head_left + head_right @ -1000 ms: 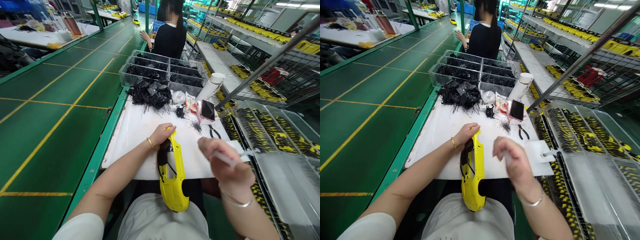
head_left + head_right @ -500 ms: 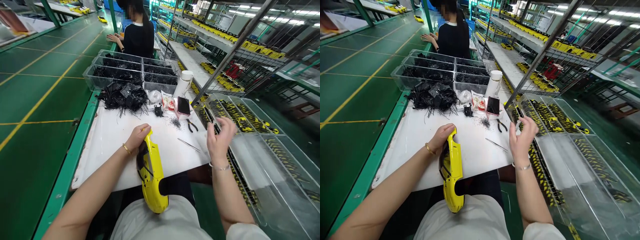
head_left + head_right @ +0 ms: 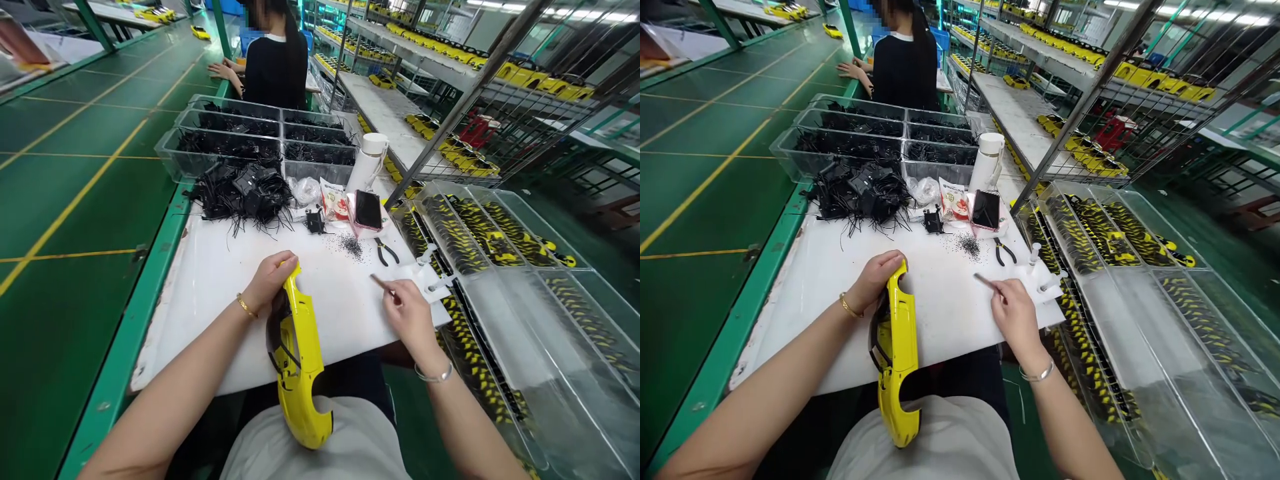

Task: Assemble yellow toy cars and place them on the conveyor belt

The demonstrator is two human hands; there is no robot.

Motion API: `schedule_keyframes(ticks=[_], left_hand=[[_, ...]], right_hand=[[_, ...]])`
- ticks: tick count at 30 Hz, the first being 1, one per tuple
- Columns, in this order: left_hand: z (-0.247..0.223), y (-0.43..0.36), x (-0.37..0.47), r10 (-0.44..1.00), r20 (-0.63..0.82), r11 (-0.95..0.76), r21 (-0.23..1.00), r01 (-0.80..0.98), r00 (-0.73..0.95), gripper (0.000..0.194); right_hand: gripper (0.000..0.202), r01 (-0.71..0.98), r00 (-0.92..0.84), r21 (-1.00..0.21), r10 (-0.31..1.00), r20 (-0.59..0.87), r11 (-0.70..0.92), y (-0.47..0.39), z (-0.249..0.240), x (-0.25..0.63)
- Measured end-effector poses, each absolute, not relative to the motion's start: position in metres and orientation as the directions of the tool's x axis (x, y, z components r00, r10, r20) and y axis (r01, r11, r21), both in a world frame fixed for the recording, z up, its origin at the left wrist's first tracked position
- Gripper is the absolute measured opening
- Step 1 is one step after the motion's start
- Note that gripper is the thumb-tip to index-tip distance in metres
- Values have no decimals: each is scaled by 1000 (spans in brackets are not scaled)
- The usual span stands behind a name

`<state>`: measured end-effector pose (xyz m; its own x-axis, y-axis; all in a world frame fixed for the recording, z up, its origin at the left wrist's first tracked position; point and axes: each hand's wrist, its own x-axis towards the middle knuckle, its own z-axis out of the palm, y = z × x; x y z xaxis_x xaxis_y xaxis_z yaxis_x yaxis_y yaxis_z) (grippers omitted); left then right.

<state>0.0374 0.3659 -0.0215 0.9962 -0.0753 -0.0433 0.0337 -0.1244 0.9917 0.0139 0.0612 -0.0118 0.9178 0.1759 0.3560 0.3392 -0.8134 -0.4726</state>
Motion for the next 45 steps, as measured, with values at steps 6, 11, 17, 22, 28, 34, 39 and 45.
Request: schedule_keyframes(ticks=[6, 11, 17, 22, 28, 34, 39, 45], left_hand=[[-20, 366, 38, -71, -34, -177, 984, 21, 997, 37], [-17, 366, 39, -90, -28, -224, 974, 7, 996, 37], [-17, 366, 41, -103, -6, -272, 962, -23, 995, 37], [-15, 366, 41, -121, -9, -271, 962, -25, 993, 37], [-14, 366, 42, -122, 14, -275, 960, -47, 992, 37], [-11, 364, 39, -101, 65, -177, 981, -82, 993, 29], [-5, 366, 36, -145, 115, -63, 990, -125, 983, 27], [-1, 371, 37, -177, 140, 30, 990, -137, 974, 40]], right_hand=[[36, 24, 990, -978, -133, 52, -207, 90, -24, 63], [36, -1, 985, -972, -166, 39, -234, 102, -46, 76], [32, 1, 979, -948, -192, 65, -317, 105, -44, 72], [31, -2, 978, -927, -195, 76, -376, 105, -48, 74], [31, -4, 977, -932, -198, 74, -363, 103, -53, 76], [31, 58, 975, -954, -187, 117, -296, 104, -48, 72], [11, 337, 941, -928, 19, 338, -159, 131, -17, 46], [13, 526, 841, -849, 190, 507, -59, 180, 9, 37]])
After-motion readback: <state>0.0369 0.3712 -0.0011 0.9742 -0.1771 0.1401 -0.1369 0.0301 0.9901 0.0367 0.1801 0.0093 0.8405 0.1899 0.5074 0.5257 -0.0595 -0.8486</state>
